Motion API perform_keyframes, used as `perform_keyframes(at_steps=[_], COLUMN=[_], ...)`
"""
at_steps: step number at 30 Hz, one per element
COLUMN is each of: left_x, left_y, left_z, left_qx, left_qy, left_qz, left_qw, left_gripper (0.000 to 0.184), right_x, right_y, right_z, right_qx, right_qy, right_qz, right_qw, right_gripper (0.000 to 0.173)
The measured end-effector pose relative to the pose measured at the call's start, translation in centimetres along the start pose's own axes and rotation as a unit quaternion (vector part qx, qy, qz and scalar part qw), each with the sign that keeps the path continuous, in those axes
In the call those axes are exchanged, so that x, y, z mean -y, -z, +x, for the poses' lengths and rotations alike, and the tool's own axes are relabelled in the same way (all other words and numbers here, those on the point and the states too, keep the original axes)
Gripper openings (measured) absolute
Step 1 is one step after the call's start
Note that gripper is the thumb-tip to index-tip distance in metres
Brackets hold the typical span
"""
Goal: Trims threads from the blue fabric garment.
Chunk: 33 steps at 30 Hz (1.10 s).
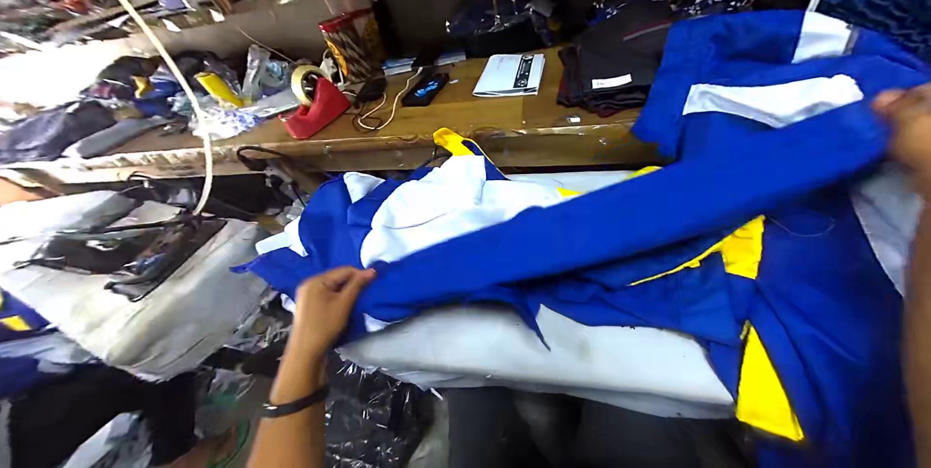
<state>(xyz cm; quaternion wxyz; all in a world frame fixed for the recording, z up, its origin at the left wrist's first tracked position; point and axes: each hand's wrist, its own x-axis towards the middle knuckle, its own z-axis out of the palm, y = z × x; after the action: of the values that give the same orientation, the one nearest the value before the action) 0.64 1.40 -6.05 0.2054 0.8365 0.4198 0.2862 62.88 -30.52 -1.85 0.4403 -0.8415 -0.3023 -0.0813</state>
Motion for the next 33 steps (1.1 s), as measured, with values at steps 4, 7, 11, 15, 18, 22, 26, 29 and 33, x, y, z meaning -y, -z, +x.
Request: perform_keyframes(at_steps=[4, 7, 11, 15, 18, 22, 26, 29, 33], left_x=[1.8, 1.3, -0.2, -7.6, -14.5, -20.9, -22.3, -22.4, -22.0], left_y=[-4.7, -4.5, -3.8, -4.6, -9.2, -17.6, -21.8, -21.6, -20.8], left_z=[-1.7, -2.0, -2.4, -2.6, -2.2, 0.0, 1.2, 1.5, 1.9], left_qx=[0.05, 0.039, -0.006, -0.092, -0.016, 0.11, 0.125, 0.159, 0.161], left_qy=[0.102, 0.05, -0.027, -0.111, -0.21, -0.25, -0.243, -0.227, -0.187], left_qz=[0.12, 0.137, 0.175, 0.132, 0.007, -0.023, 0.029, 0.022, -0.049], left_qw=[0.986, 0.988, 0.984, 0.981, 0.978, 0.962, 0.962, 0.961, 0.968], left_gripper=[0.039, 0.037, 0.051, 0.051, 0.033, 0.029, 0.025, 0.012, 0.011], right_x=[0.5, 2.3, 5.7, 8.2, 9.9, 9.5, 8.2, 7.7, 7.4], right_y=[-2.3, -0.9, 1.3, 1.3, -1.4, -6.2, -7.8, -7.9, -8.1], right_z=[-3.2, -3.8, -5.3, -7.6, -10.1, -13.0, -13.6, -14.1, -14.2], right_qx=[0.044, 0.049, -0.013, -0.018, 0.116, 0.206, 0.207, 0.208, 0.207], right_qy=[-0.088, -0.107, -0.094, 0.003, 0.065, 0.127, 0.149, 0.158, 0.206], right_qz=[-0.102, -0.147, -0.178, -0.064, 0.073, 0.085, 0.004, -0.016, -0.024], right_qw=[0.99, 0.982, 0.979, 0.998, 0.988, 0.967, 0.967, 0.965, 0.956], right_gripper=[0.041, 0.04, 0.051, 0.05, 0.044, 0.035, 0.032, 0.027, 0.024])
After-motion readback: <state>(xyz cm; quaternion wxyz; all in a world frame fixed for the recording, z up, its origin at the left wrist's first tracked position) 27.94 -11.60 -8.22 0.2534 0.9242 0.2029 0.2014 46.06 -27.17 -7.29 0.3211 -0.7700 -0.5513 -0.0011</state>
